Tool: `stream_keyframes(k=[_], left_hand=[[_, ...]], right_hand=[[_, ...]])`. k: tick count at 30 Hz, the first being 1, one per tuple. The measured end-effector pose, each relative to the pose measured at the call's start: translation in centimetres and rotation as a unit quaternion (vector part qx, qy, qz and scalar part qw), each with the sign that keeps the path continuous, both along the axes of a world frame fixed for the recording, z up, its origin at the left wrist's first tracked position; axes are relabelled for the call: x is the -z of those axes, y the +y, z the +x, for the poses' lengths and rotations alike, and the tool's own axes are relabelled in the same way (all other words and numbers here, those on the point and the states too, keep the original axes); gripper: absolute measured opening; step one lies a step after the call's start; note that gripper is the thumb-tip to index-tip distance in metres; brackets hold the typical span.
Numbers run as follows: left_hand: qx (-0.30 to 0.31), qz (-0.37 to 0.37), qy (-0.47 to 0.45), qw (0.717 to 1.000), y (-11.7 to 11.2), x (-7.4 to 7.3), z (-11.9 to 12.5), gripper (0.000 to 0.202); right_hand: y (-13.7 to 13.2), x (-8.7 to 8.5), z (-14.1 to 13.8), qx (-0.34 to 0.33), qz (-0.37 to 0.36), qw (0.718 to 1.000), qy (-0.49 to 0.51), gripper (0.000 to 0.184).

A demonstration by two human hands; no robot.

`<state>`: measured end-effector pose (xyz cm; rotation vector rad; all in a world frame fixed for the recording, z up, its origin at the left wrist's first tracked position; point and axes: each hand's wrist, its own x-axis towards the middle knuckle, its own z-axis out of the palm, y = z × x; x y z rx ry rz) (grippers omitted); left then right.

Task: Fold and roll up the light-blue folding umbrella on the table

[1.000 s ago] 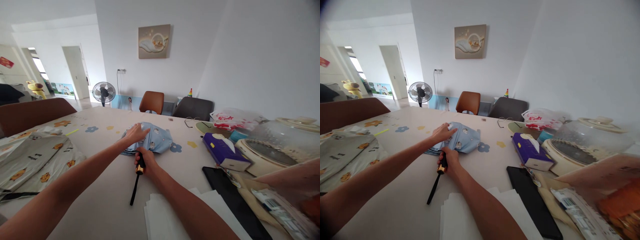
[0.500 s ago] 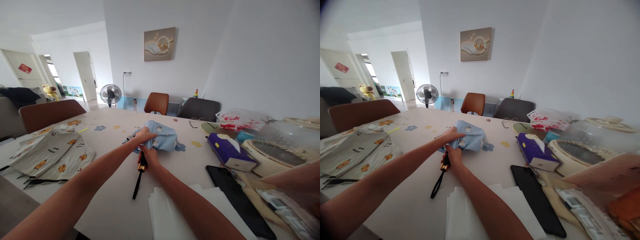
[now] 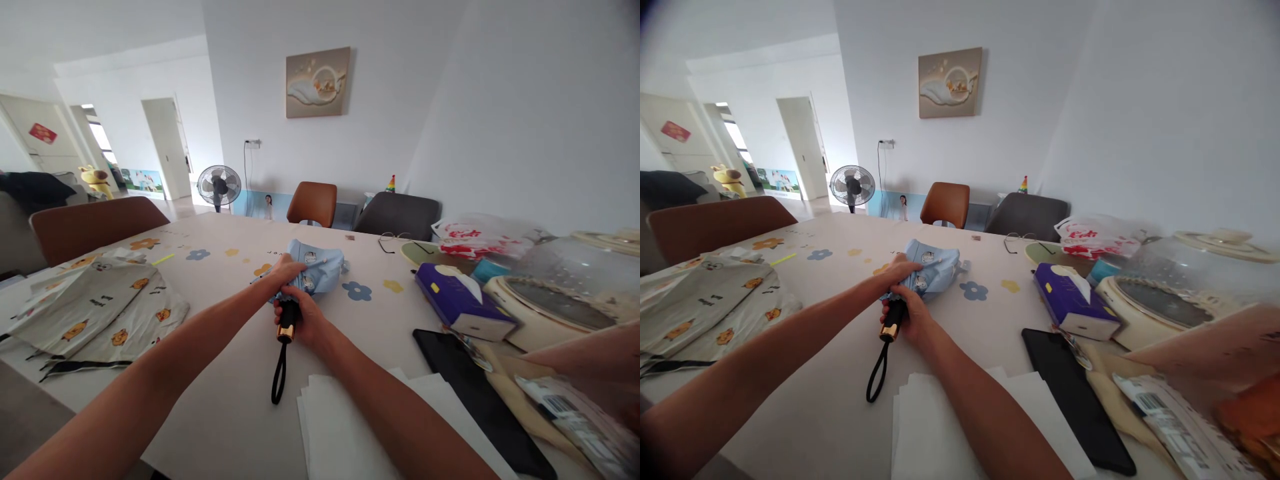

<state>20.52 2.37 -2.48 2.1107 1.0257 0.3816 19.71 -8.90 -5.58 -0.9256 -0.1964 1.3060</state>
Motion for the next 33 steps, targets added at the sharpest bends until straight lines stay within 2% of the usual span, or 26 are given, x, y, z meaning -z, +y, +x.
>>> stream_keyframes(k=[4,9,11,14,16,19,22,25,29,33], left_hand=[[0.006,-0.019,-0.036,0.999,0.0,0.2,-0.5,0.035],[0.010,-0.028,-0.081,0.996,-0.4,-0.1,-1.1,0.046],[0.012,-0.029,-0.096,0.995,0.0,-0.4,-1.4,0.052],[0.019,-0.027,-0.118,0.993,1.5,-0.3,-2.3,0.052],[0.007,-0.022,-0.122,0.992,2.8,0.2,-3.1,0.050],[0.008,-0.032,-0.117,0.993,4.2,1.8,-4.5,0.048],[0.041,-0.041,-0.129,0.990,4.6,3.6,-5.3,0.045],[0.050,-0.026,-0.144,0.988,4.4,4.7,-5.5,0.036],[0.018,0.038,-0.141,0.989,3.5,5.0,-5.5,0.035],[0.055,0.081,-0.130,0.987,1.7,5.0,-5.6,0.025]], right_hand=[[-0.1,0.0,0.0,-0.019,0.004,1.000,0.013,0.019],[0.6,0.6,-0.2,0.019,-0.011,1.000,-0.001,0.013],[0.7,0.8,-0.2,0.040,-0.007,0.999,-0.012,0.010],[0.6,0.9,0.0,0.065,0.006,0.998,-0.027,0.009],[0.3,0.6,0.4,0.071,0.018,0.997,-0.032,0.008],[-0.1,-0.1,1.0,0.068,0.049,0.996,-0.031,0.010],[-0.4,-0.9,1.6,0.059,0.082,0.995,-0.025,0.015],[-0.4,-1.4,2.1,0.070,0.092,0.993,-0.022,0.018],[-0.5,-1.9,3.1,0.098,0.080,0.992,-0.002,0.020],[-1.1,-2.9,4.5,0.123,0.076,0.989,0.019,0.022]])
